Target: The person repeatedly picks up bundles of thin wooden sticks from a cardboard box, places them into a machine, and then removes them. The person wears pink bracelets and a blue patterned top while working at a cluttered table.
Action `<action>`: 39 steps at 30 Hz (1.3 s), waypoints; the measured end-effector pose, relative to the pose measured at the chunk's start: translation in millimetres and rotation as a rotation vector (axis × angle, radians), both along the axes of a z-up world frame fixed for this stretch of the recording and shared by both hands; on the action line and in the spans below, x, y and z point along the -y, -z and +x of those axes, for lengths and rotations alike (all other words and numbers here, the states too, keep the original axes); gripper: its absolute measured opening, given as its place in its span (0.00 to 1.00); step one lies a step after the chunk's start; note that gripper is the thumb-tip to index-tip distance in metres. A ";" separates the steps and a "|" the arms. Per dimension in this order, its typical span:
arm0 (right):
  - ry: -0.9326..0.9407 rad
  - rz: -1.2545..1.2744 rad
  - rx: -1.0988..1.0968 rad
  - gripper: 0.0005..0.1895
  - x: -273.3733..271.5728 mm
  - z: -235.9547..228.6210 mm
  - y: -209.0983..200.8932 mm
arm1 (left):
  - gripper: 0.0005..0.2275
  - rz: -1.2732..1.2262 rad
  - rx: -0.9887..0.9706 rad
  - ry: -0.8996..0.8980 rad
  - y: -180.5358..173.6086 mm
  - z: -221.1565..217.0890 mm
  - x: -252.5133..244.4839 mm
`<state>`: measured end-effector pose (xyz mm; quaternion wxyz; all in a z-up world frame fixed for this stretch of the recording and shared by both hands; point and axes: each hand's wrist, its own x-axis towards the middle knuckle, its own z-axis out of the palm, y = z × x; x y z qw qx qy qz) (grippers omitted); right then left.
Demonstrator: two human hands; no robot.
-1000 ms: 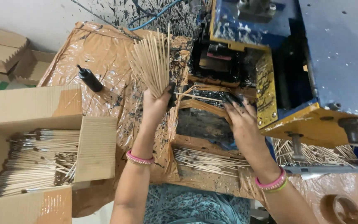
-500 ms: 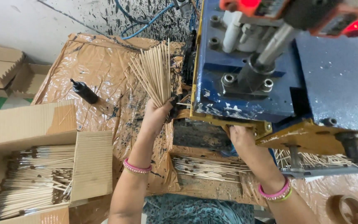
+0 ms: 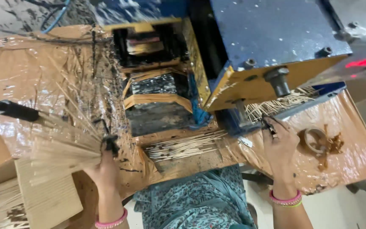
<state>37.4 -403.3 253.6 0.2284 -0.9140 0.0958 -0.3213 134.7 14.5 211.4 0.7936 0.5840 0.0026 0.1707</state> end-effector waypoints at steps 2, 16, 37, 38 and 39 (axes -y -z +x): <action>0.045 0.026 -0.040 0.15 4.7 -12.1 2.2 | 0.18 -0.051 -0.010 0.002 30.2 -13.8 -8.1; -0.806 0.130 -0.079 0.15 -124.8 125.3 -50.3 | 0.24 0.058 0.051 0.267 -76.5 50.6 -22.3; -0.689 0.028 0.131 0.13 -91.1 203.2 60.0 | 0.04 0.152 -0.089 0.142 -9.8 128.8 1.9; -0.666 0.026 0.129 0.13 -88.0 176.2 40.2 | 0.04 0.152 -0.088 0.165 -21.5 110.4 -1.2; -0.636 -0.011 0.166 0.12 -85.0 151.0 21.4 | 0.05 0.129 -0.081 0.130 -32.3 94.1 -4.0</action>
